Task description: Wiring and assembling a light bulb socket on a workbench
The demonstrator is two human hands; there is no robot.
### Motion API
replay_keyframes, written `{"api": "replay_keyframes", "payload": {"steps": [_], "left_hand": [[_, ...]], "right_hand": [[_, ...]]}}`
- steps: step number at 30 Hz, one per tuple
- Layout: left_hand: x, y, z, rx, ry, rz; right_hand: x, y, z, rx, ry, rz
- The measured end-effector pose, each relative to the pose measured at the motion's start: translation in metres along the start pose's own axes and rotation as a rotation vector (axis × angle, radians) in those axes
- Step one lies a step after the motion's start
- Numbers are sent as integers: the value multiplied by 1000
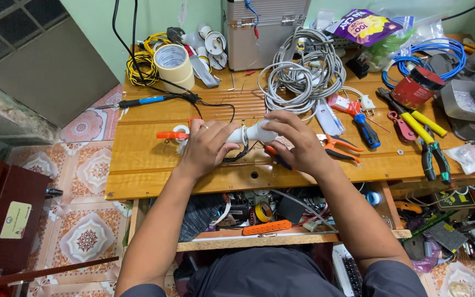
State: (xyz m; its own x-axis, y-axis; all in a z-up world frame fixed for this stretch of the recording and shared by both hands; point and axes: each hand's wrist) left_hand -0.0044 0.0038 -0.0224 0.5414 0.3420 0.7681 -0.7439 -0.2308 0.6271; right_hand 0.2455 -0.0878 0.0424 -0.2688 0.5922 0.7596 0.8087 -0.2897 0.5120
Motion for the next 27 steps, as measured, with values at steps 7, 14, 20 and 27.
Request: {"api": "replay_keyframes", "payload": {"steps": [7, 14, 20, 27], "left_hand": [[-4, -5, -3, -11, 3, -13], [-9, -8, -6, -71, 29, -44], [0, 4, 3, -40, 8, -48], [-1, 2, 4, 5, 4, -20]], "right_hand": [[-4, -2, 5, 11, -61, 36], [-9, -5, 6, -12, 37, 69], [-3, -1, -6, 51, -86, 38], [-6, -2, -6, 94, -204, 21]]}}
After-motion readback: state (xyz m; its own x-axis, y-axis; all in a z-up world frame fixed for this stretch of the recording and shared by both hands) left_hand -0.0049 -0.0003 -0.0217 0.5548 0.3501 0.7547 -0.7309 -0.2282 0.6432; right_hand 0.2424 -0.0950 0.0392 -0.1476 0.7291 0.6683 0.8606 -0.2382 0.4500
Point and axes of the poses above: each hand's wrist, its own x-axis towards the middle knuckle, its own y-axis out of the back of the hand, z = x × y, and after that the axes turned 4 degrees about z, right-handed
